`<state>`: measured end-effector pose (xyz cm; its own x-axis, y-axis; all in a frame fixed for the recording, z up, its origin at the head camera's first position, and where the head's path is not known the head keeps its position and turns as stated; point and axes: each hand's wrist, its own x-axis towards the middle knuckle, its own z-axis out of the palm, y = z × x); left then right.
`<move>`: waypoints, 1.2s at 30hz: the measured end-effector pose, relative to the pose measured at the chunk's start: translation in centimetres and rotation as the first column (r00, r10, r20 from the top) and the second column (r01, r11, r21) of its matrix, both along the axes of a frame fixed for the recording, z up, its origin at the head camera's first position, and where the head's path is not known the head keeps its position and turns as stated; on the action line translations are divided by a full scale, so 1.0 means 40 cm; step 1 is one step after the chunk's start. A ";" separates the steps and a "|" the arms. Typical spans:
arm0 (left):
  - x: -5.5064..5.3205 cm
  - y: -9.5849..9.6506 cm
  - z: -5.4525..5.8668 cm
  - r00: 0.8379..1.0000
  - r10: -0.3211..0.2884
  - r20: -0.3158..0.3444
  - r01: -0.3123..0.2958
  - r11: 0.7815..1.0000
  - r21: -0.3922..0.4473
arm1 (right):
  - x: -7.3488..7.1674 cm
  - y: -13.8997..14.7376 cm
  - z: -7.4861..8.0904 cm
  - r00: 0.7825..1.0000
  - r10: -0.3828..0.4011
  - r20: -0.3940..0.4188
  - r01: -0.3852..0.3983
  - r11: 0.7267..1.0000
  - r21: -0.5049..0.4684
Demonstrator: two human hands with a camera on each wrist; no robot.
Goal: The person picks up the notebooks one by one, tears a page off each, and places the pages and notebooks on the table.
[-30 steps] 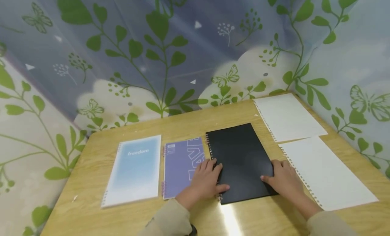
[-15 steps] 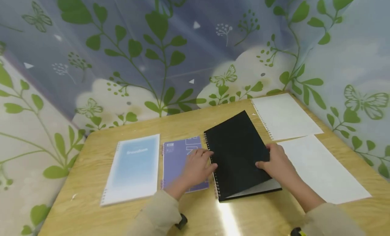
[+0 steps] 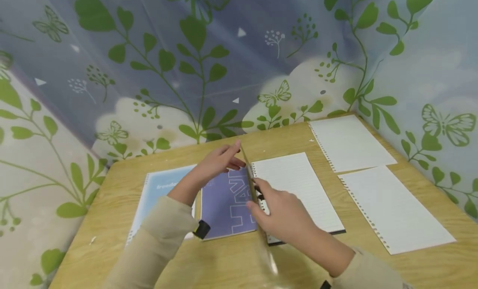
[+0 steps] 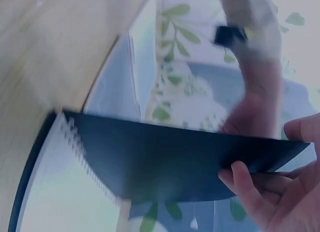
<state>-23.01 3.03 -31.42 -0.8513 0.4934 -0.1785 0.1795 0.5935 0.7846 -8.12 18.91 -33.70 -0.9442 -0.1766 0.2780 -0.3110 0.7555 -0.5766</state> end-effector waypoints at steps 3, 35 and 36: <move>-0.012 -0.007 0.019 1.000 0.012 0.013 -0.011 0.999 -0.053 | 0.000 -0.042 -0.013 0.994 -0.003 -0.106 0.013 0.995 0.097; -0.031 -0.157 -0.041 0.993 0.119 0.016 -0.112 0.964 -0.239 | -0.067 -0.086 -0.098 0.995 0.082 -0.049 -0.064 0.955 0.289; -0.030 -0.165 -0.047 0.992 0.126 0.019 -0.118 0.964 -0.238 | -0.085 -0.059 -0.104 0.998 0.059 -0.021 -0.050 0.954 0.296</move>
